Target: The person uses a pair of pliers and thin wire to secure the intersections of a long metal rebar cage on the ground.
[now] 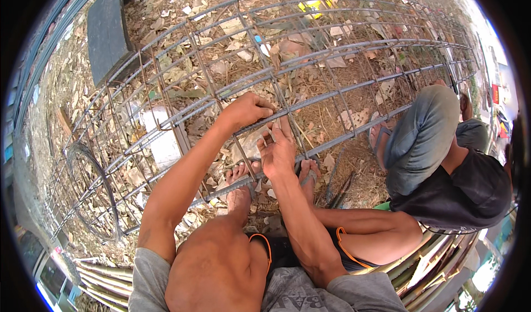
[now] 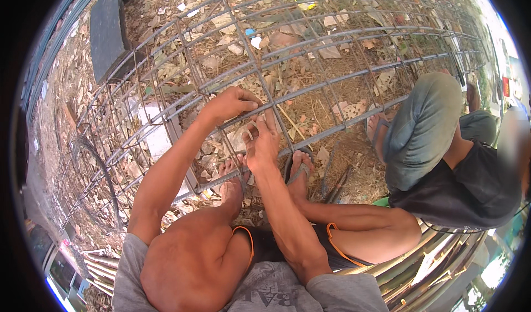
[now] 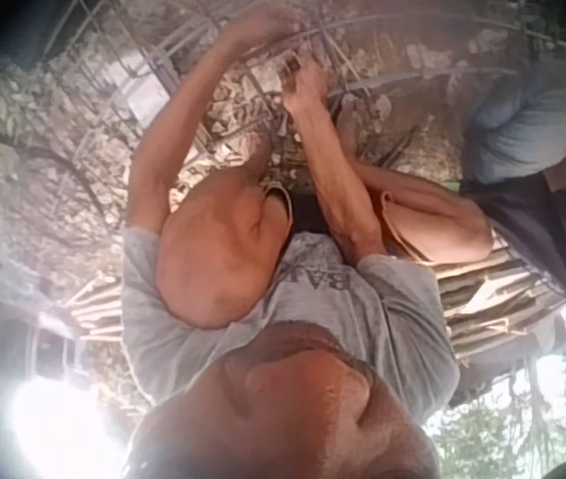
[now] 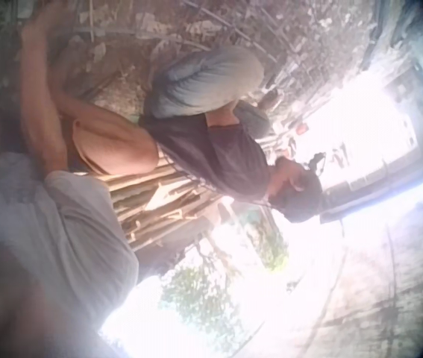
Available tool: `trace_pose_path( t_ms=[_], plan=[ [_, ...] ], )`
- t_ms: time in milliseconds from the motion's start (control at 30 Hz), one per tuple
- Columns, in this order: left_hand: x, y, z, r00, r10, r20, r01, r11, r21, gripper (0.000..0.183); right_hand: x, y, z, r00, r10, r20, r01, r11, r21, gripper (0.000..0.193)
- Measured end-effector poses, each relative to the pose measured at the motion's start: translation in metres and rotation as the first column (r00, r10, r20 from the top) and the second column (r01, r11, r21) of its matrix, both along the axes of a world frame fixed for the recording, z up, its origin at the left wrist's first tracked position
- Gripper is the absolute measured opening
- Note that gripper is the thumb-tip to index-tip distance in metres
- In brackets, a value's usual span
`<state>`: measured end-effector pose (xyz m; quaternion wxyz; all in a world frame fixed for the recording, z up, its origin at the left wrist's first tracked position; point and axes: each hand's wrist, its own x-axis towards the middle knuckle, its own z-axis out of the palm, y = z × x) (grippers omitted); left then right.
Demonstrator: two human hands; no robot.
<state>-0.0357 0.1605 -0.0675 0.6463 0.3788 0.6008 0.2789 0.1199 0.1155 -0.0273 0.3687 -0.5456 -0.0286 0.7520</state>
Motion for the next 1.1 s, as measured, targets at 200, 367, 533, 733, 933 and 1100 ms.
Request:
trace_pose_path(
  t_ms=[200, 367, 533, 733, 933, 1100],
  plan=[
    [-0.005, 0.012, 0.012, 0.972, -0.173, -0.159, 0.179, 0.983, 0.026, 0.031, 0.003, 0.001, -0.002, 0.977, -0.009, -0.211, 0.008, 1.000, -0.005, 0.053],
    [0.017, 0.014, 0.008, 0.920, -0.141, -0.366, 0.241, 0.940, 0.243, 0.037, 0.007, 0.004, 0.003, 0.988, 0.056, -0.144, -0.050, 0.998, 0.044, 0.053],
    [0.021, 0.021, 0.008, 0.870, -0.139, -0.473, 0.295, 0.916, 0.273, 0.034, -0.013, -0.010, 0.024, 0.960, 0.275, 0.047, -0.275, 0.961, -0.002, 0.058],
    [0.015, 0.016, 0.012, 0.905, -0.115, -0.410, 0.251, 0.922, 0.296, 0.032, 0.002, -0.029, 0.027, 0.781, 0.516, 0.351, -0.555, 0.831, 0.014, 0.044],
    [0.000, 0.012, 0.002, 0.889, -0.245, -0.386, 0.330, 0.928, 0.170, 0.033, 0.031, 0.001, 0.048, 0.646, 0.595, 0.479, -0.716, 0.690, 0.110, 0.035],
    [0.012, 0.007, 0.046, 0.807, 0.011, -0.591, 0.244, 0.904, 0.350, 0.020, 0.045, 0.043, 0.070, 0.544, 0.496, 0.676, -0.767, 0.622, 0.160, 0.029]
  ],
)
